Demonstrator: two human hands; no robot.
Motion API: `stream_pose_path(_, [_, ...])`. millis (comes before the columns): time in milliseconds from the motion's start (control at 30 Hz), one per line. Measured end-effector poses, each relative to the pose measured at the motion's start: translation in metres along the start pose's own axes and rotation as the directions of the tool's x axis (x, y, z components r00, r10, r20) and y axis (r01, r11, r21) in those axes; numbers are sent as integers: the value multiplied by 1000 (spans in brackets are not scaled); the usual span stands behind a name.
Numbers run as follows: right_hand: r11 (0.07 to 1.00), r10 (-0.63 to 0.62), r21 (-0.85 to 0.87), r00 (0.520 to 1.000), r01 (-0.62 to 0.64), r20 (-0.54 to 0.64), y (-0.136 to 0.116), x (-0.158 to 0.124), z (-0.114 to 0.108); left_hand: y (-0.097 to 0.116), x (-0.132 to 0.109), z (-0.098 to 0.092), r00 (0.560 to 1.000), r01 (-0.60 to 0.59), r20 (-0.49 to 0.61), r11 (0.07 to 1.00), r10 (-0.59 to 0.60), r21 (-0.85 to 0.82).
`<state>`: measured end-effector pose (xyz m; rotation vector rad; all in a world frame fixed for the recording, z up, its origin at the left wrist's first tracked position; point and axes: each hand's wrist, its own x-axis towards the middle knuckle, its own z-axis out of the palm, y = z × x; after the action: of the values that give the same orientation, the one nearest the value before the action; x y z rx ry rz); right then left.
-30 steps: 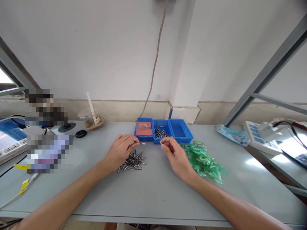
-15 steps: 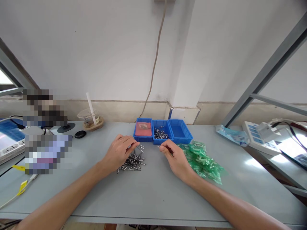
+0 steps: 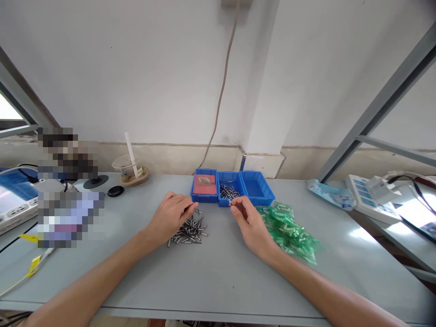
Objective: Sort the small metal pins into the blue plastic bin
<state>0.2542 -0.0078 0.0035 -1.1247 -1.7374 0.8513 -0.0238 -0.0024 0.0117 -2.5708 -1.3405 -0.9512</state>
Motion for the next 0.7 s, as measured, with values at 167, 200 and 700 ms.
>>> stream_pose_path(167, [1000, -30, 2, 999, 31, -27, -2, 0, 0, 2, 1, -2, 1000, -4, -2, 1000, 4, 3])
stream_pose_path(200, [999, -36, 6, 999, 36, -32, -3, 0, 0, 2, 1, -1, 1000, -10, -7, 1000, 10, 8])
stream_pose_path(700, [999, -49, 17, 997, 50, -53, 0, 1, -2, -3, -1, 1, 999, -13, -48, 999, 15, 48])
